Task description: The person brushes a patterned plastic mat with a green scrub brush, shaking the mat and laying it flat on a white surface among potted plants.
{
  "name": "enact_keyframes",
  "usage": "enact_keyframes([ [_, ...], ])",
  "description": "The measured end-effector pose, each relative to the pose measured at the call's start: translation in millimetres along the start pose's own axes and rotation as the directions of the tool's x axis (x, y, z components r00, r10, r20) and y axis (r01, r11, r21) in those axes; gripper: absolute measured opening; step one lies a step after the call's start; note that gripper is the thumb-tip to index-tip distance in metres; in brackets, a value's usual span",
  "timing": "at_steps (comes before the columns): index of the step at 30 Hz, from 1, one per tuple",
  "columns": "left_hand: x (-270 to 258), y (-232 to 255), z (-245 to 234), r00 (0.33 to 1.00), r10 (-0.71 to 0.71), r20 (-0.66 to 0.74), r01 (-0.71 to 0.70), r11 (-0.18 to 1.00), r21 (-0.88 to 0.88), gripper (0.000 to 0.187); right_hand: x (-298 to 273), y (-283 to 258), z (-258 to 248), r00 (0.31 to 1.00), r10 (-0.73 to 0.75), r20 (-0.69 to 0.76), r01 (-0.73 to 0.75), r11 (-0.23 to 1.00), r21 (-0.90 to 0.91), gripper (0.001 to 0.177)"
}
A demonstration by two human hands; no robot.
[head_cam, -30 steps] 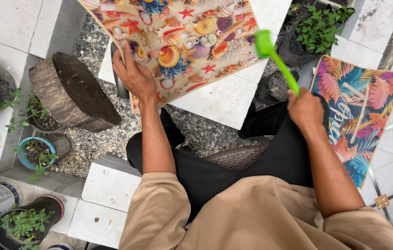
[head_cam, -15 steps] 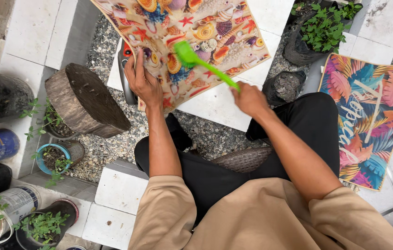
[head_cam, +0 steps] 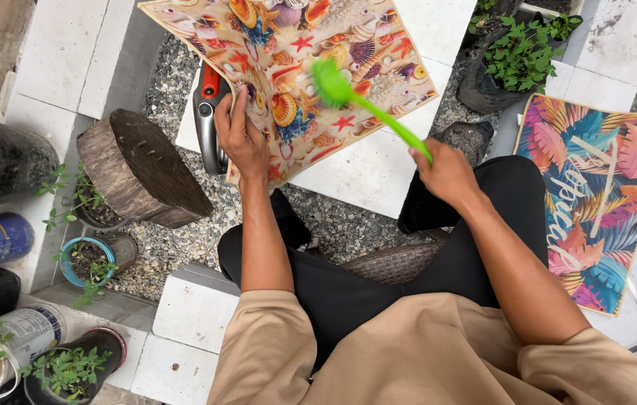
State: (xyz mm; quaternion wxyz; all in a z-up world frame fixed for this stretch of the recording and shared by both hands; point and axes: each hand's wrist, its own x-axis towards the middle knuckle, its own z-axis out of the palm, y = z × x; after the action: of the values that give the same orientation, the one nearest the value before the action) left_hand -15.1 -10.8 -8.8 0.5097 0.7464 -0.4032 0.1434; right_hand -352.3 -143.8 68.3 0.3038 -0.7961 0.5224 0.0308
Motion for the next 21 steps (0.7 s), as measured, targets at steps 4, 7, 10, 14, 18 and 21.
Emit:
enact_keyframes([
  [4, -2, 5, -3, 1.000, -0.014, 0.008, 0.014, 0.999, -0.042, 0.046, -3, 30, 1, 0.992, 0.084, -0.092, -0.099, 0.980, -0.171, 0.040],
  [7, -1, 9, -9, 0.999, -0.033, 0.016, 0.034, 0.997, -0.074, 0.046, 1, 64, -13, 0.961, 0.155, -0.230, -0.195, 0.967, -0.162, 0.040],
  [10, 2, 19, -10, 0.999, -0.035, 0.015, 0.036, 0.992, -0.124, 0.046, 2, 84, -16, 0.949, 0.145, -0.279, -0.188, 0.973, -0.135, 0.039],
  [14, -6, 21, -12, 0.959, -0.272, 0.072, 0.282, 0.927, -0.246, 0.079, -4, 77, -8, 0.966, 0.070, -0.249, -0.087, 0.995, -0.057, 0.037],
  [18, -13, 6, -10, 0.828, -0.521, 0.209, 0.538, 0.842, -0.036, 0.071, -16, 50, 2, 0.989, 0.070, -0.133, -0.052, 0.990, 0.134, 0.035],
  [21, -22, -1, -11, 0.919, -0.354, 0.176, 0.345, 0.935, 0.078, 0.054, -21, 41, 6, 0.996, 0.017, -0.086, -0.009, 0.995, 0.103, 0.034],
])
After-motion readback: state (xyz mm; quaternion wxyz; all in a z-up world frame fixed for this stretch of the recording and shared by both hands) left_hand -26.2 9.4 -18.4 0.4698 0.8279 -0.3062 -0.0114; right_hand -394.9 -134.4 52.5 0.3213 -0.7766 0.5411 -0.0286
